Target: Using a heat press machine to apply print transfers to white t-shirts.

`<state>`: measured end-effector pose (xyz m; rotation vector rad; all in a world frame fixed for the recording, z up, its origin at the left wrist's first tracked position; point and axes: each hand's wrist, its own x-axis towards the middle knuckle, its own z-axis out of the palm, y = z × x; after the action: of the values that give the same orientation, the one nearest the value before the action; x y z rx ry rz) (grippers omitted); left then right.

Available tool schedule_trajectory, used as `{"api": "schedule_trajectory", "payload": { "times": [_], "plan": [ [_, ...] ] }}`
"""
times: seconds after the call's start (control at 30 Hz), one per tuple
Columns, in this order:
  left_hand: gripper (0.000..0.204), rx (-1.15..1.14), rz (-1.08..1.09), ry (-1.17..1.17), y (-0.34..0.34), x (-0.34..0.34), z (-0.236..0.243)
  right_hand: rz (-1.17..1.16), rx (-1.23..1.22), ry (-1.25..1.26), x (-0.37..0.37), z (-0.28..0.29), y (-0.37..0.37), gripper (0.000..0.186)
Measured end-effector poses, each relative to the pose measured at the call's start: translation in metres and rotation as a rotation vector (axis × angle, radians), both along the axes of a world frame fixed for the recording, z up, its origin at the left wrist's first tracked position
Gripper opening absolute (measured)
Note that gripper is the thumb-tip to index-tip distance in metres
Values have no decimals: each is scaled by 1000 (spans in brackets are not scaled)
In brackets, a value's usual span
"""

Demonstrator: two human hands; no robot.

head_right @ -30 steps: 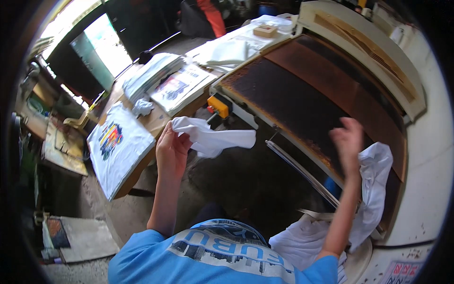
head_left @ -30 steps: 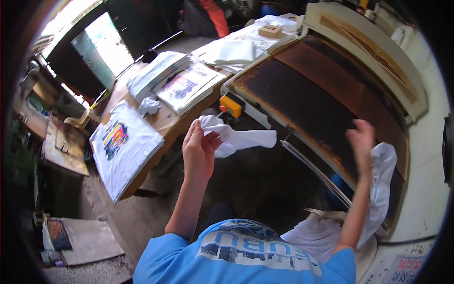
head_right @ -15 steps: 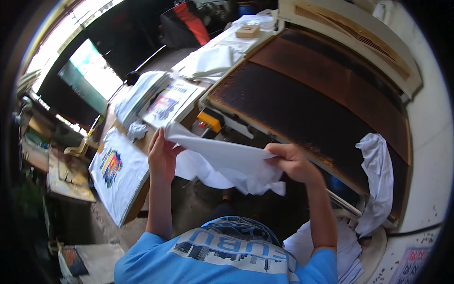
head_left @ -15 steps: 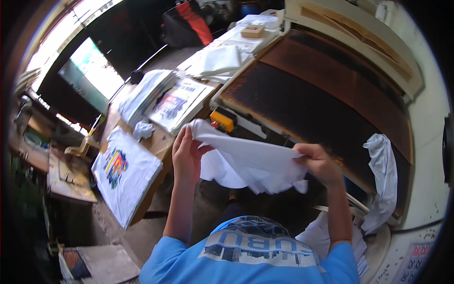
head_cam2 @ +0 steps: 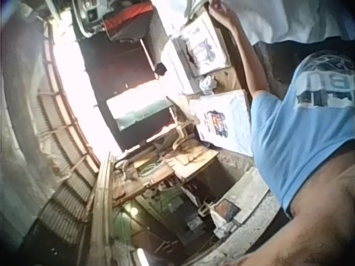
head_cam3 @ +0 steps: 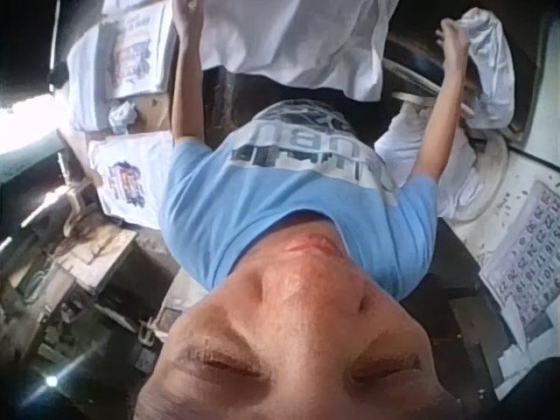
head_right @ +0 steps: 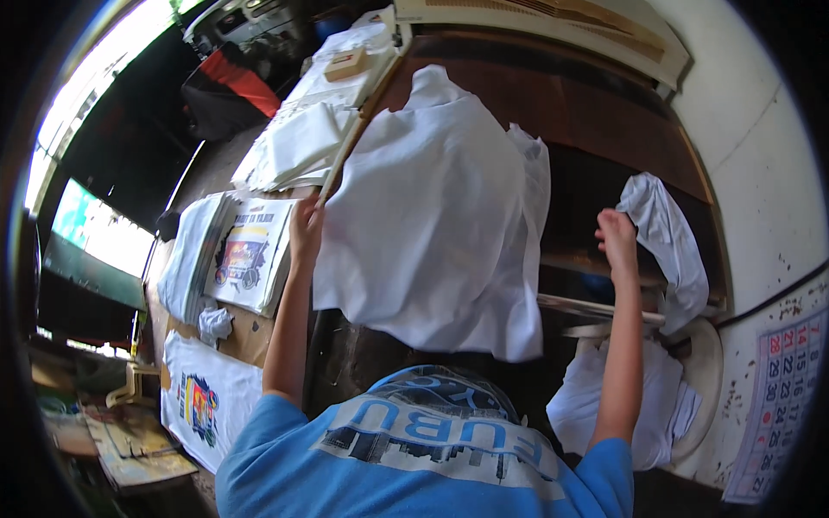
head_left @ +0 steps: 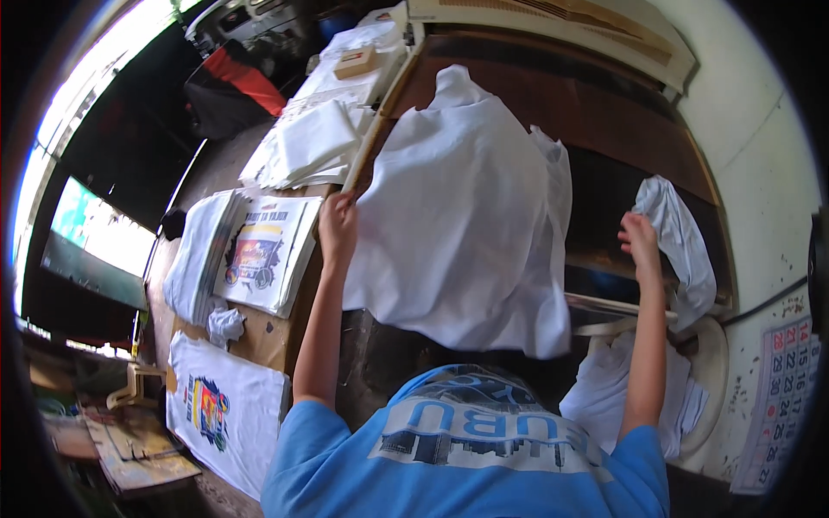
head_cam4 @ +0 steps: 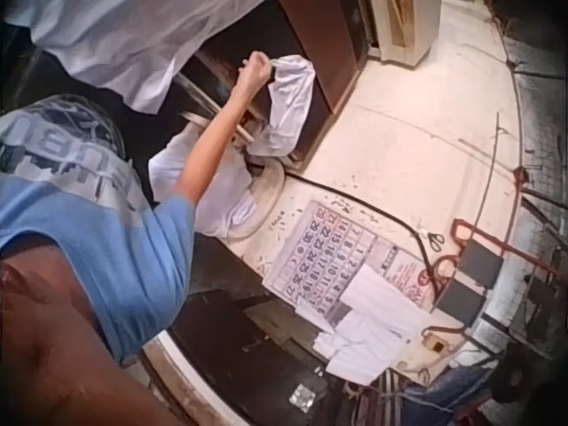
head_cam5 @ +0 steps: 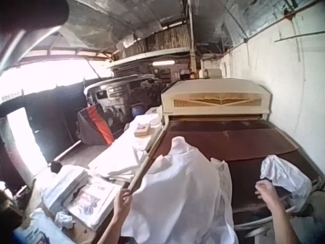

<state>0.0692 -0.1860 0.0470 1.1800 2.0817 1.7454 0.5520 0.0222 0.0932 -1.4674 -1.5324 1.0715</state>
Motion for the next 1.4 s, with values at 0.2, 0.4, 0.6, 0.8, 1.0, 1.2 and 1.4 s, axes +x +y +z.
{"api": "schedule_trajectory", "payload": {
  "times": [0.2, 0.4, 0.6, 0.8, 1.0, 1.2, 1.4],
  "plan": [
    [15, -332, 67, 239, 3, -13, -31, -63, 376, -361, -14, -64, -63, 13],
    [28, -672, 43, 449, 39, 12, -36, -53, 557, -834, -100, -55, -111, 22],
    [28, -470, 64, 573, 42, 14, -55, -140, 362, -1138, -126, -73, -113, 21],
    [12, -390, -43, 613, 44, 2, -61, -109, 360, -1140, -106, -78, -102, 14],
    [15, -234, -383, -147, 47, -32, -12, -345, 82, -182, -23, -60, -64, 14],
    [8, 264, -287, -560, 22, -82, 127, -28, 316, 766, 20, 74, -33, 32],
    [22, 592, -360, -280, 48, -113, 218, 168, 397, 528, -48, 150, 18, 44]
  ]
}}
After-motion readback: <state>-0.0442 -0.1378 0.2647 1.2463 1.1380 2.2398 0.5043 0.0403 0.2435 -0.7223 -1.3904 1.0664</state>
